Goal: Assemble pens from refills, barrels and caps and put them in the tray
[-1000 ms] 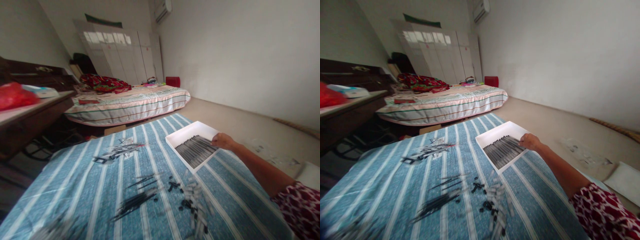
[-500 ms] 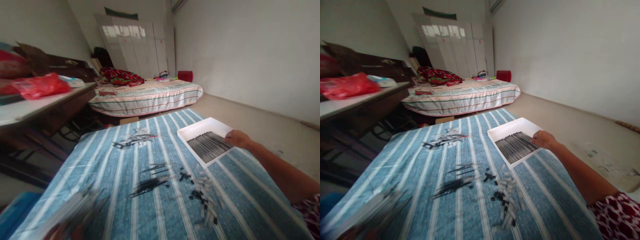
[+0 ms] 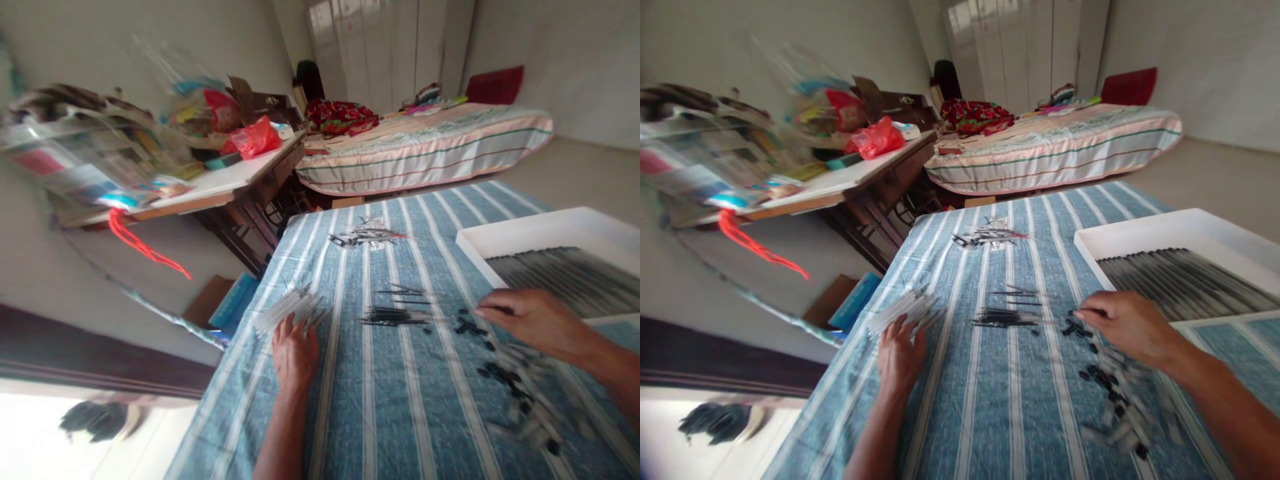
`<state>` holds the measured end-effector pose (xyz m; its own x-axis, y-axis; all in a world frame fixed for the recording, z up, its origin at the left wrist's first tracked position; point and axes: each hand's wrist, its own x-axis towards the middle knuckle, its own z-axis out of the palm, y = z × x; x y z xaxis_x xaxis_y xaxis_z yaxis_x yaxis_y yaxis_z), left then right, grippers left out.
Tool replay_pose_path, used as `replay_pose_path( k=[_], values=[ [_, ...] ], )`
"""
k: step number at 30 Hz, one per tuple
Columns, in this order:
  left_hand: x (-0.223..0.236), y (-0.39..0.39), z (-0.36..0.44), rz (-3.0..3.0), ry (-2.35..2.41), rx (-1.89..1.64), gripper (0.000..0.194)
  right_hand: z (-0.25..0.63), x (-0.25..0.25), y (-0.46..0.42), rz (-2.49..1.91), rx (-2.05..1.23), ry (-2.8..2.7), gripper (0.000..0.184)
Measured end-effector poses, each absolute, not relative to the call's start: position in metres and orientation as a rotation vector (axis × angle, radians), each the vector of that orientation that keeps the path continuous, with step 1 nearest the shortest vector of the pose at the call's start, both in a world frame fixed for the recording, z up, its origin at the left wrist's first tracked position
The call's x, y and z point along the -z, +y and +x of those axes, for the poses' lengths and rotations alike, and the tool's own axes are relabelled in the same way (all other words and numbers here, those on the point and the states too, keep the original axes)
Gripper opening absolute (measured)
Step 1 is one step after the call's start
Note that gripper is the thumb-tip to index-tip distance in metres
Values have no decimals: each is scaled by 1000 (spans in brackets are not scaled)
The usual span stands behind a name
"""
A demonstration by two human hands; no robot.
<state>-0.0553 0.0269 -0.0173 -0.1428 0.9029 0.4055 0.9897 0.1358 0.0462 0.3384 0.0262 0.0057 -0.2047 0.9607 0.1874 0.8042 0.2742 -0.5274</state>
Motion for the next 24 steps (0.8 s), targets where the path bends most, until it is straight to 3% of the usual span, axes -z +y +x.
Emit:
replay_pose_path(
  k=[3,16,24],
  values=[
    [21,28,-52,-1939,-2028,446,25,302,-7,28,-1543,-551,-2225,32],
    [29,31,-41,-2057,-1947,417,20,269,12,28,-1876,-207,-2557,24],
    [33,30,-35,-2126,-1879,541,20,269,17,28,-1797,-123,-2651,20]
  ],
)
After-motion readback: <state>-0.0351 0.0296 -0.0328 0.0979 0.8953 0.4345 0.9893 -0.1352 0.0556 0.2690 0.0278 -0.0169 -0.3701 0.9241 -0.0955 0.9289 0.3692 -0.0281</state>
